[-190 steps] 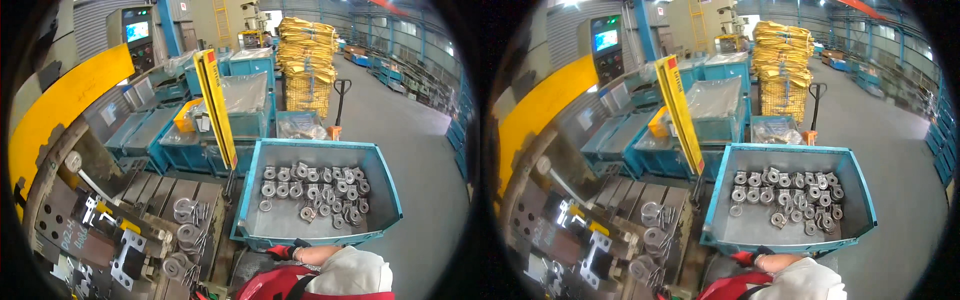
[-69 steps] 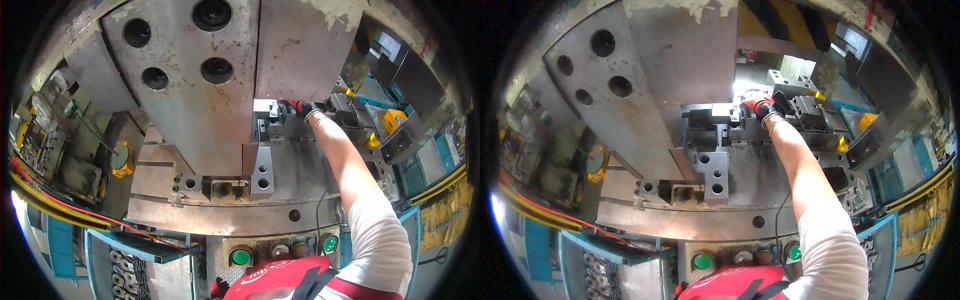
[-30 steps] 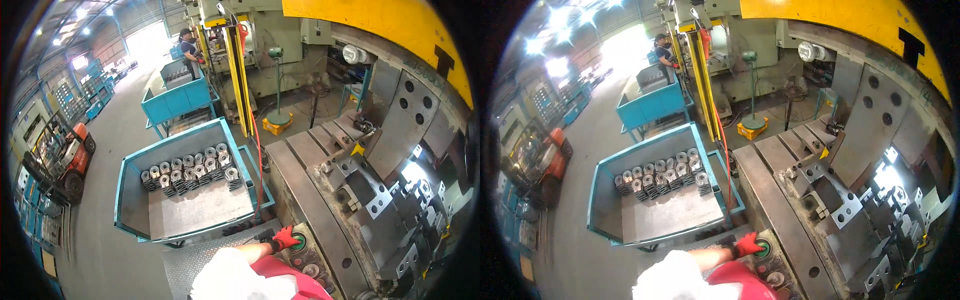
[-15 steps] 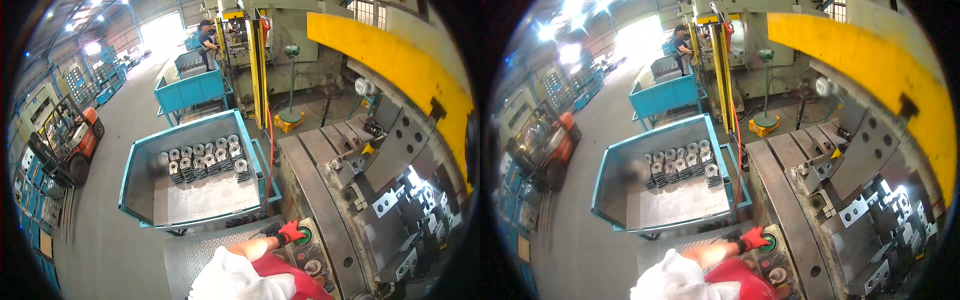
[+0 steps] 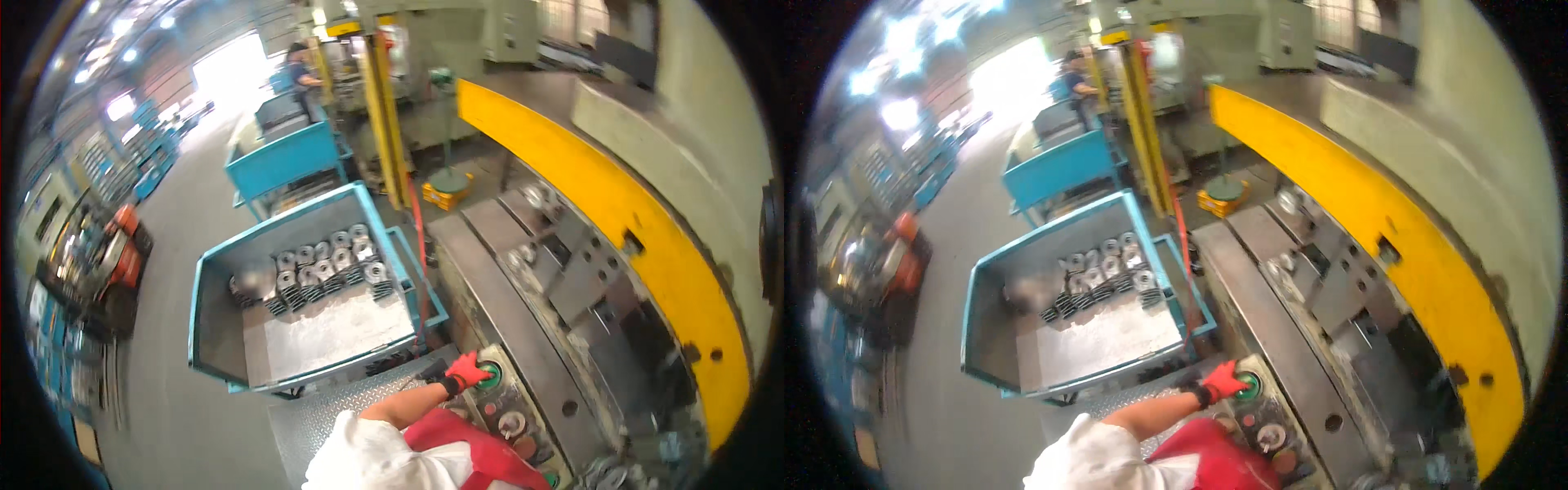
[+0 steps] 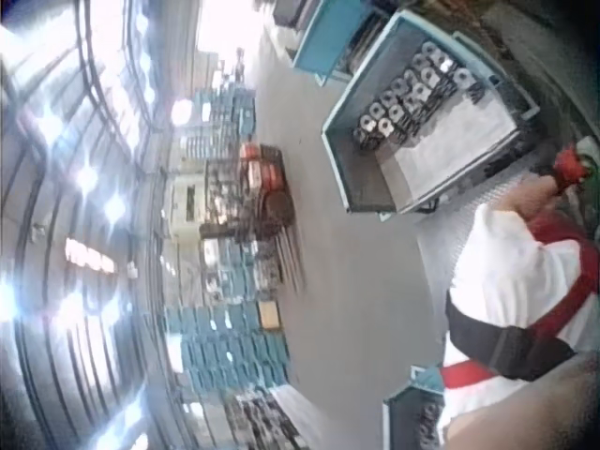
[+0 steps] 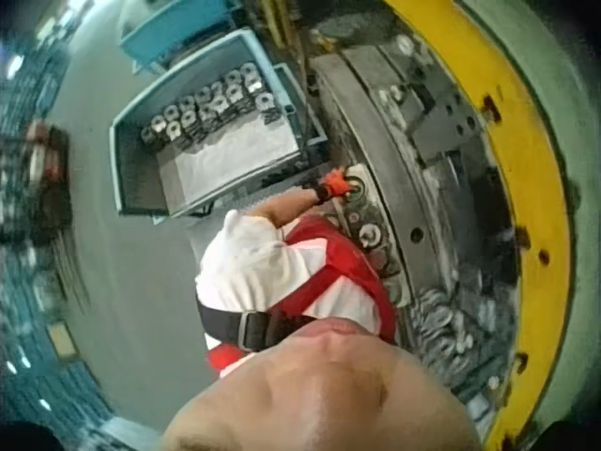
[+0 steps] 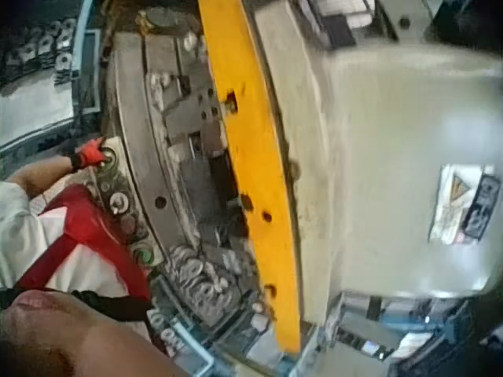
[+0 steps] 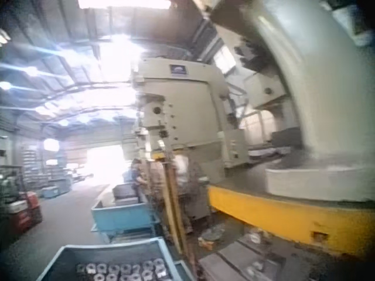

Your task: Operating an industrial metal press machine to process and organize circular metal parts.

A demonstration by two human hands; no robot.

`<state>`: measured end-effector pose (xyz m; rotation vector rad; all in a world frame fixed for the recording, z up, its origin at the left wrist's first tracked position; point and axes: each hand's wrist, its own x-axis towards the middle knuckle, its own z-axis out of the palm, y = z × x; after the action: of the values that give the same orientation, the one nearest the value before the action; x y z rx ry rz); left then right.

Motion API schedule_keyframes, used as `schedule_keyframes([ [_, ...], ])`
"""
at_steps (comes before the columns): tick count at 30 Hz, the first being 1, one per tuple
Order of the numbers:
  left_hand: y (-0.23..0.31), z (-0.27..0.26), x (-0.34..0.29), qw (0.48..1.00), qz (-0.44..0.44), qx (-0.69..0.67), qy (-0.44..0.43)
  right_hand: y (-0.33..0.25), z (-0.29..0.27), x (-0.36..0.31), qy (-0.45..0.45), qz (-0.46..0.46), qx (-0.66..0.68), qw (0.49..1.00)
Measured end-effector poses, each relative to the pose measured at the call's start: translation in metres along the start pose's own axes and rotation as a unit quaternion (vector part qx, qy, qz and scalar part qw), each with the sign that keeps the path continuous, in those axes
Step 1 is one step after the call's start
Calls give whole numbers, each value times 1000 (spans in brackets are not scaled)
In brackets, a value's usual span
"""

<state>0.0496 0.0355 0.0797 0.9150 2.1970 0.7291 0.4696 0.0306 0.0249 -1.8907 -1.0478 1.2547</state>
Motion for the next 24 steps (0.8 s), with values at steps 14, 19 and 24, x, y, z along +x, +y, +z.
schedule_keyframes([
  [14,160,-145,-9,904,271,313,-107,35,-25,-112,133,-34,120,983],
  [19,331,-76,-50,787,507,351,-32,9,-31,-146,142,2,154,978],
  [24,462,10,-37,812,523,257,-11,43,-31,-175,186,148,191,952],
])
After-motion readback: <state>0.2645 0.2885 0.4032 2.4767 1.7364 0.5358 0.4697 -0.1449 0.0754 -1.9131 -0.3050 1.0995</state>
